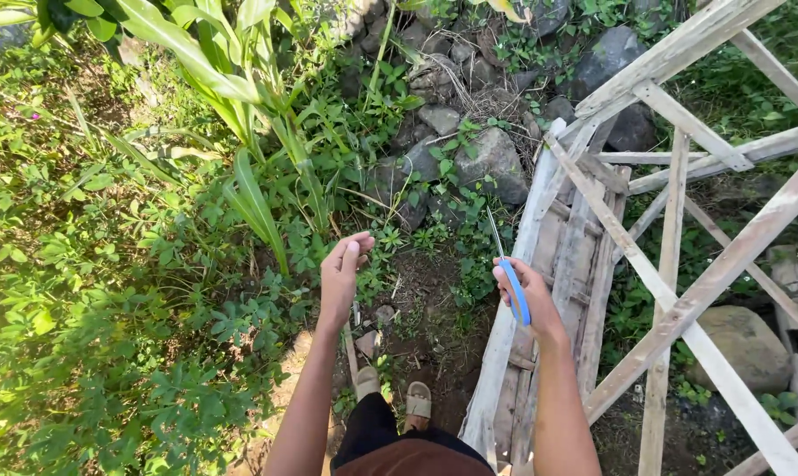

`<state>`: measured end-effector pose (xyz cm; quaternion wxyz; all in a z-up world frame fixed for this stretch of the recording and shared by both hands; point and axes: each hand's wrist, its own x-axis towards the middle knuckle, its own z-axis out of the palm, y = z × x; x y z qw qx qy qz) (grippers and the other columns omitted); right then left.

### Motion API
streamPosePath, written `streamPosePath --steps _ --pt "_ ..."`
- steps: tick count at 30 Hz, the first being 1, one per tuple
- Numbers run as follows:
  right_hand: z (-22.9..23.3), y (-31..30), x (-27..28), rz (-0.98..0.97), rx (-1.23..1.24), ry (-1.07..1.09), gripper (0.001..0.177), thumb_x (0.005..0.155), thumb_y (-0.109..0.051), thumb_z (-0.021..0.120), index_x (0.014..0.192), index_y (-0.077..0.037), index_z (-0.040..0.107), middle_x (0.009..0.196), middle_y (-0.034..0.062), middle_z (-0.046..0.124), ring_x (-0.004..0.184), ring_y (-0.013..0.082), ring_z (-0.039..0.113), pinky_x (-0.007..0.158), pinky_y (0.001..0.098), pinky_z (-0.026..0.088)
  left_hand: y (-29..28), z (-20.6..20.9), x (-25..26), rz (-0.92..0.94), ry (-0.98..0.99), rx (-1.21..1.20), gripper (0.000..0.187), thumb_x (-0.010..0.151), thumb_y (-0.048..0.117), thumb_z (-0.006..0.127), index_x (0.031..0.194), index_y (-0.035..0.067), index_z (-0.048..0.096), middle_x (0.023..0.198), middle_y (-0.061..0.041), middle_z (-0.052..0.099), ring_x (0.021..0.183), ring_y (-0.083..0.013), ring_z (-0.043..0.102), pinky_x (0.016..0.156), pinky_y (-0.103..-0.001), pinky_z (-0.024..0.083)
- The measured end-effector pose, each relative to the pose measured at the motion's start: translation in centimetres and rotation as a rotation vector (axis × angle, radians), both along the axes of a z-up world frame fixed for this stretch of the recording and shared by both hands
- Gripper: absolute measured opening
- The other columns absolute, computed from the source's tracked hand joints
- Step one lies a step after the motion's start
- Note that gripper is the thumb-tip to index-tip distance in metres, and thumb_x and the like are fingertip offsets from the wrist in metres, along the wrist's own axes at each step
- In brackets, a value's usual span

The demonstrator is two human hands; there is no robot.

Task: Trimming the tip of a corn leaf using a pair of scissors.

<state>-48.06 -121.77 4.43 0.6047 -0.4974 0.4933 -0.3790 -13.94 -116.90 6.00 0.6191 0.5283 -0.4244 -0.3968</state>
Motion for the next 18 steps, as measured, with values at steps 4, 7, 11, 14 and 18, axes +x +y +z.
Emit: streamPosePath --steps 4,7,11,14,18 --pt "0.2 -0.6 0.0 0.01 0.007 0.002 0.047 0.094 -0.036 0.071 0.127 -0.002 0.064 0.078 -0.0021 0.052 0.063 0.005 0.048 0.054 0.0232 0.039 -0.4 0.5 -0.2 0.012 0.022 -0.004 0.038 0.108 0.028 0.047 0.127 0.003 0.068 0.118 -0.006 0.074 0.109 -0.0132 0.068 0.095 -0.029 0.052" --pt "0.0 -1.9 -0.3 0.041 0.011 0.025 0.048 0.091 -0.036 0.07 0.127 -0.005 0.063 0.077 -0.0023 0.055 0.061 0.006 0.05 0.053 0.0231 0.04 -1.6 0.3 -0.2 0.015 0.025 -0.014 0.038 0.108 0.027 0.048 0.128 0.003 0.069 0.118 -0.007 0.074 0.108 -0.0137 0.068 0.096 -0.029 0.052" --pt "1.9 -2.5 0.3 0.001 0.017 0.025 0.048 0.093 -0.037 0.07 0.126 -0.003 0.064 0.076 -0.002 0.053 0.062 0.0055 0.049 0.053 0.0226 0.038 -3.2 -0.1 -0.1 0.006 0.046 -0.02 0.038 0.108 0.028 0.048 0.128 0.002 0.069 0.117 -0.007 0.074 0.108 -0.0139 0.067 0.095 -0.03 0.052" --pt "2.6 -3.3 1.0 -0.016 0.022 0.02 0.047 0.093 -0.037 0.07 0.126 -0.004 0.064 0.076 -0.0023 0.053 0.062 0.0054 0.049 0.052 0.0228 0.037 -4.4 0.3 0.2 0.002 0.048 -0.025 0.038 0.107 0.028 0.048 0.128 0.002 0.068 0.118 -0.007 0.074 0.108 -0.0141 0.067 0.096 -0.03 0.052" --pt "1.6 -5.3 1.2 -0.006 -0.003 0.034 0.046 0.093 -0.036 0.069 0.126 -0.004 0.064 0.076 -0.0026 0.054 0.061 0.0055 0.049 0.052 0.0227 0.038 -6.3 1.3 0.8 -0.018 0.05 -0.033 0.038 0.108 0.028 0.047 0.128 0.003 0.068 0.117 -0.007 0.074 0.109 -0.014 0.067 0.096 -0.03 0.051"
